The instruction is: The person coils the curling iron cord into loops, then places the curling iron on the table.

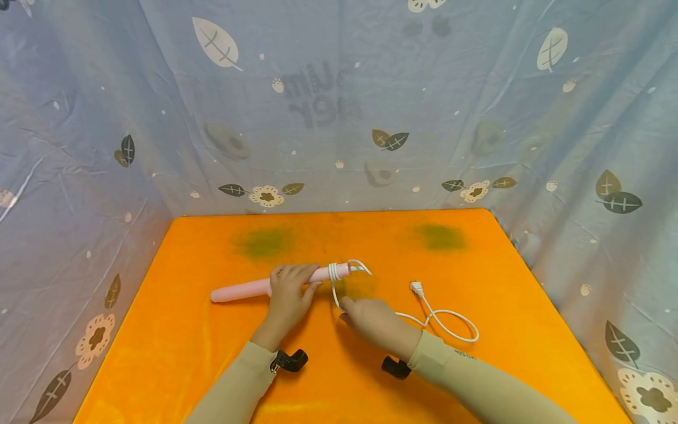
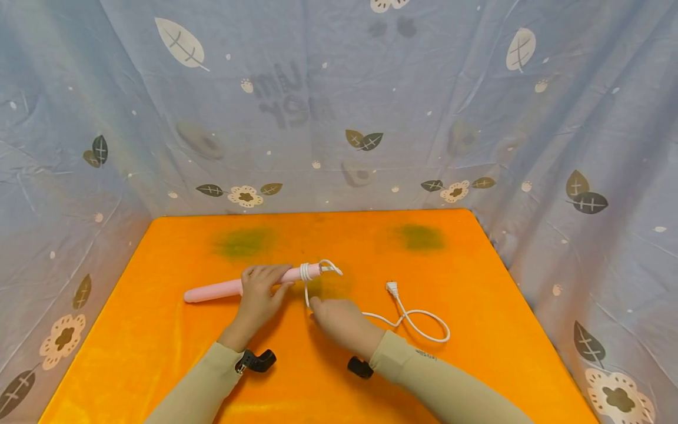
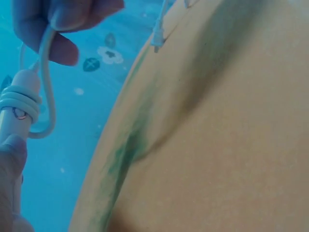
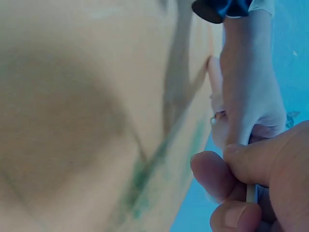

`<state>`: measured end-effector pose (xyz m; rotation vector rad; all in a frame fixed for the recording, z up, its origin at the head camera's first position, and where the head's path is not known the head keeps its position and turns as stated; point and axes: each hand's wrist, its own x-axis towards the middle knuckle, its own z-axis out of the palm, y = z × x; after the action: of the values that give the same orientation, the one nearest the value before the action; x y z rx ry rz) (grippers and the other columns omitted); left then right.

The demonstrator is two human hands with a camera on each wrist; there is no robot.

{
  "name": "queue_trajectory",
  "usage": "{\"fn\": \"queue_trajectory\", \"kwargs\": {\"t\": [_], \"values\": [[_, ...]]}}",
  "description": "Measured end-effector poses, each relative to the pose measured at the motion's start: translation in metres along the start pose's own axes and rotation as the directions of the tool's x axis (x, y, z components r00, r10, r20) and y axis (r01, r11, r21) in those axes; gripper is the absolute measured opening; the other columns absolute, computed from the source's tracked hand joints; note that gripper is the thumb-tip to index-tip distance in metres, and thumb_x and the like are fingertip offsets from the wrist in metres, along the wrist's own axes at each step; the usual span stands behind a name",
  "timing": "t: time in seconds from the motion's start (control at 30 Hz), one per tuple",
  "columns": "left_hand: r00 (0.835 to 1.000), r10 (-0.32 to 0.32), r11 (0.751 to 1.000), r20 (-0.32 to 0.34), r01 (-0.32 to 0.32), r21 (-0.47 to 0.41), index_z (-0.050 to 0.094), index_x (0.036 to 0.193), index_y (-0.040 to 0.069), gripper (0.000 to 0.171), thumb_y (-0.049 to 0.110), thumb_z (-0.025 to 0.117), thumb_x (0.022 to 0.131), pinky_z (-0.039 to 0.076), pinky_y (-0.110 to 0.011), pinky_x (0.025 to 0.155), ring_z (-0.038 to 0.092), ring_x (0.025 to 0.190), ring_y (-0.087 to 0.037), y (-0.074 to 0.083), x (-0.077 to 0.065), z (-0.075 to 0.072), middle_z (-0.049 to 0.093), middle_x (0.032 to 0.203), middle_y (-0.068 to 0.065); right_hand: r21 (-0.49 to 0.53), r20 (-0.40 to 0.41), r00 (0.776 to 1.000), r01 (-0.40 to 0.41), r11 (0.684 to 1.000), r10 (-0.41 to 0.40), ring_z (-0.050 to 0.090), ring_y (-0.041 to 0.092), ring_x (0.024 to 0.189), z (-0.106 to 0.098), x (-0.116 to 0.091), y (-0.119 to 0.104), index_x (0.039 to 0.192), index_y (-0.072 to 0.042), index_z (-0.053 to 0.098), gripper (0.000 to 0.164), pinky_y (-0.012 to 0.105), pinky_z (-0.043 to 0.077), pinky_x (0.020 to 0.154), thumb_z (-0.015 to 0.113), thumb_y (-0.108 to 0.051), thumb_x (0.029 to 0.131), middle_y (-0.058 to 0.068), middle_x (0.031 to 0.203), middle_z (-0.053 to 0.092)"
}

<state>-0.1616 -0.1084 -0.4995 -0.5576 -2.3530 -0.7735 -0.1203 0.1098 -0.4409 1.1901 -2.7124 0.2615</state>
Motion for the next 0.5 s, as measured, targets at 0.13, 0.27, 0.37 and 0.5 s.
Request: {"fn": "queue_trajectory", "kwargs": {"t": [0.13, 0.27, 0.37, 0.5], "values": [[1.000, 0.010, 1.000, 0.018, -0.010, 0.021, 0.068, 0.120, 0.014, 0.042, 0.019, 0.080, 0.080, 0.029, -0.052, 0.094, 0.058, 0.099, -0.029, -0.001, -0.002, 0.000, 0.069, 0.110, -0.006, 0.033, 0.032, 0.999, -0.009, 0.999, 0.008, 0.036, 0.006, 0.047, -0.006, 0.004, -0.002, 0.085, -0.011, 0.051, 0.020, 0.024, 0.032, 0.042, 0.067, -0.020, 0.092, -0.007, 0.058, 0.038], [0.999, 0.015, 0.999, 0.031, -0.017, 0.041, 0.069, 0.119, 0.014, 0.040, 0.021, 0.079, 0.081, 0.029, -0.052, 0.094, 0.058, 0.098, -0.028, -0.003, -0.004, 0.001, 0.069, 0.108, -0.006, 0.061, 0.051, 0.999, 0.016, 0.998, -0.019, 0.036, 0.007, 0.049, -0.013, 0.009, -0.001, 0.087, -0.011, 0.054, 0.015, 0.023, 0.033, 0.045, 0.067, -0.016, 0.091, -0.007, 0.060, 0.039], [0.998, 0.011, 0.998, 0.063, -0.015, 0.053, 0.069, 0.119, 0.013, 0.038, 0.022, 0.078, 0.083, 0.029, -0.052, 0.095, 0.057, 0.099, -0.028, -0.004, -0.006, 0.002, 0.069, 0.108, -0.005, 0.036, 0.040, 0.997, 0.071, 0.997, -0.072, 0.038, 0.007, 0.050, -0.017, 0.013, 0.000, 0.084, -0.012, 0.055, 0.013, 0.023, 0.035, 0.048, 0.067, -0.014, 0.091, -0.007, 0.061, 0.042], [0.991, -0.001, 0.997, 0.136, -0.010, 0.079, 0.069, 0.120, 0.015, 0.036, 0.026, 0.075, 0.086, 0.028, -0.052, 0.096, 0.057, 0.101, -0.027, -0.004, -0.010, 0.004, 0.069, 0.109, -0.004, 0.009, 0.008, 0.995, 0.103, 0.995, -0.103, 0.044, 0.009, 0.055, -0.026, 0.019, 0.002, 0.080, -0.015, 0.060, 0.014, 0.024, 0.041, 0.052, 0.067, -0.017, 0.092, -0.006, 0.066, 0.051]]}}
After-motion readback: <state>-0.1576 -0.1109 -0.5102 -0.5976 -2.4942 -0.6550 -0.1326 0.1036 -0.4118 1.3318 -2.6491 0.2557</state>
